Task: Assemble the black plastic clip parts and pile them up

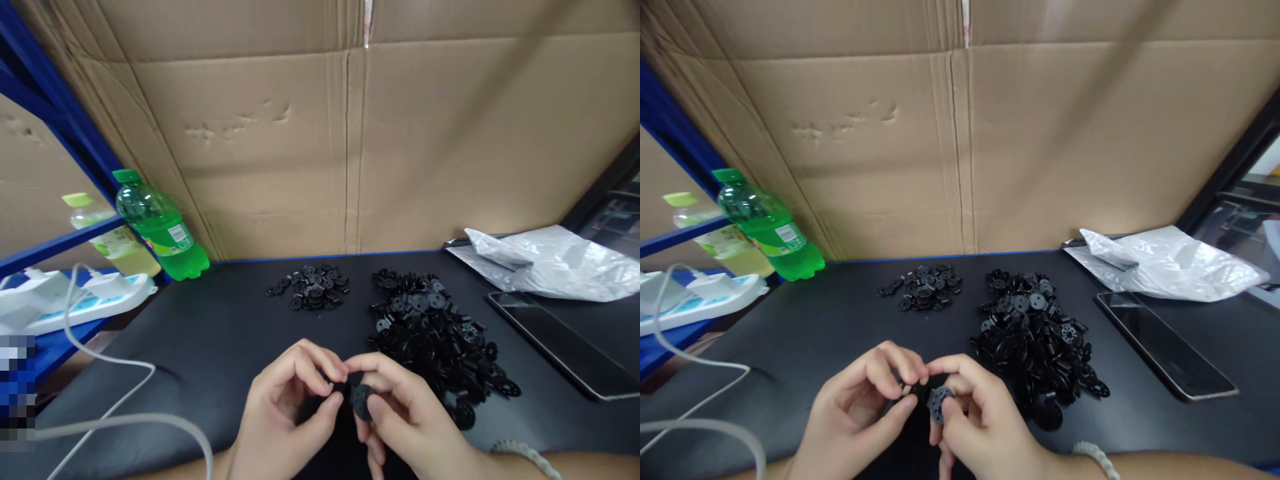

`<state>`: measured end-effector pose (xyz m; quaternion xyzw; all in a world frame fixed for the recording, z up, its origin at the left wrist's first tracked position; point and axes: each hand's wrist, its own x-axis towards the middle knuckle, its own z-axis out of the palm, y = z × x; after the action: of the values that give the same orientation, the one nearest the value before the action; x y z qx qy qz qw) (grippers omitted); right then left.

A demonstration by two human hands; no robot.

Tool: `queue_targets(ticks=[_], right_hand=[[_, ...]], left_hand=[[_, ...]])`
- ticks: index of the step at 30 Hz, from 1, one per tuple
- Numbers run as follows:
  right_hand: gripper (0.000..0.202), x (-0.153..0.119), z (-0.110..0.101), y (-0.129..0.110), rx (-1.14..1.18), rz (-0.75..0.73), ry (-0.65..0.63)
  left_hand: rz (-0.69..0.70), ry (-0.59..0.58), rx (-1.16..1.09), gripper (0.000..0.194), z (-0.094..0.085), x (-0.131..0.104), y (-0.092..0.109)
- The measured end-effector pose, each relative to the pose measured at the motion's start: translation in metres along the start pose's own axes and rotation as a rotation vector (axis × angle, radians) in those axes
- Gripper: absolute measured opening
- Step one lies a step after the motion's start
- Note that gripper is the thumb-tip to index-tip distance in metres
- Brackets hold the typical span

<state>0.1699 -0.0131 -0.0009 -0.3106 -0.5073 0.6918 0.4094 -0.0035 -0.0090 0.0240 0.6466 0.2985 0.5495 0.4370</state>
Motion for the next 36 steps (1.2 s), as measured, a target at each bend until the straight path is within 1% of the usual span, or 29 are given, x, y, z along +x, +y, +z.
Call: queue_targets(ticks=[2,4,6,7,9,12,13,15,17,20,22,24,26,27,28,29,30,32,34,36], right_hand=[[0.050,-0.001,-0.002,-0.007,-0.034,-0.005,0.020],[0.039,-0.002,-0.006,-0.017,-0.087,-0.021,0.026],[0.024,-0.003,-0.012,-0.027,-0.248,-0.073,-0.003],[0.017,-0.003,-0.016,-0.031,-0.384,-0.124,-0.017],[0.013,-0.003,-0.023,-0.038,-0.718,-0.283,-0.022],[0.018,-0.003,-0.030,-0.044,-1.154,-0.552,0.039],[0.019,-0.003,-0.031,-0.046,-1.264,-0.636,0.073],[0.020,-0.006,-0.031,-0.048,-1.424,-0.790,0.132],[0.021,-0.011,-0.030,-0.047,-1.476,-0.922,0.138],[0.023,-0.020,-0.032,-0.032,-1.401,-1.044,0.061],[0.021,-0.025,-0.034,-0.016,-1.332,-1.057,0.013],[0.018,-0.028,-0.034,0.000,-1.279,-1.009,0.010],[0.020,-0.031,-0.030,0.010,-1.284,-0.976,0.079],[0.022,-0.031,-0.028,0.011,-1.316,-0.972,0.118],[0.024,-0.030,-0.026,0.010,-1.364,-0.975,0.141],[0.026,-0.029,-0.023,0.006,-1.417,-0.984,0.137],[0.029,-0.027,-0.021,0.000,-1.464,-1.007,0.091],[0.036,-0.022,-0.018,-0.013,-1.537,-1.056,-0.047],[0.042,-0.016,-0.016,-0.022,-1.565,-1.104,-0.168],[0.049,-0.011,-0.013,-0.022,-1.560,-1.104,-0.216]], left_hand=[[0.017,-0.001,0.004,0.026,-0.002,0.002,0.006],[0.033,0.005,0.016,0.026,-0.004,0.004,0.008],[0.035,0.012,0.069,0.025,-0.004,0.007,0.007],[0.029,0.013,0.115,0.024,-0.004,0.009,0.005],[-0.008,-0.013,0.229,0.022,-0.002,0.014,-0.001],[-0.067,-0.107,0.352,0.015,0.004,0.028,-0.012],[-0.075,-0.132,0.378,0.014,0.006,0.034,-0.017],[-0.071,-0.130,0.424,0.016,0.010,0.050,-0.029],[-0.066,-0.090,0.489,0.017,0.015,0.070,-0.042],[-0.052,-0.096,0.614,0.019,0.022,0.100,-0.062],[-0.038,-0.146,0.698,0.014,0.025,0.115,-0.072],[-0.031,-0.203,0.757,0.016,0.027,0.122,-0.075],[-0.033,-0.247,0.789,0.018,0.025,0.123,-0.072],[-0.033,-0.263,0.798,0.018,0.023,0.123,-0.068],[-0.031,-0.278,0.805,0.017,0.019,0.122,-0.064],[-0.024,-0.289,0.813,0.016,0.014,0.121,-0.058],[-0.013,-0.295,0.825,0.015,0.007,0.120,-0.052],[0.019,-0.284,0.874,0.011,-0.010,0.117,-0.040],[0.055,-0.260,0.956,0.016,-0.027,0.112,-0.030],[0.086,-0.257,1.050,0.019,-0.040,0.104,-0.026]])
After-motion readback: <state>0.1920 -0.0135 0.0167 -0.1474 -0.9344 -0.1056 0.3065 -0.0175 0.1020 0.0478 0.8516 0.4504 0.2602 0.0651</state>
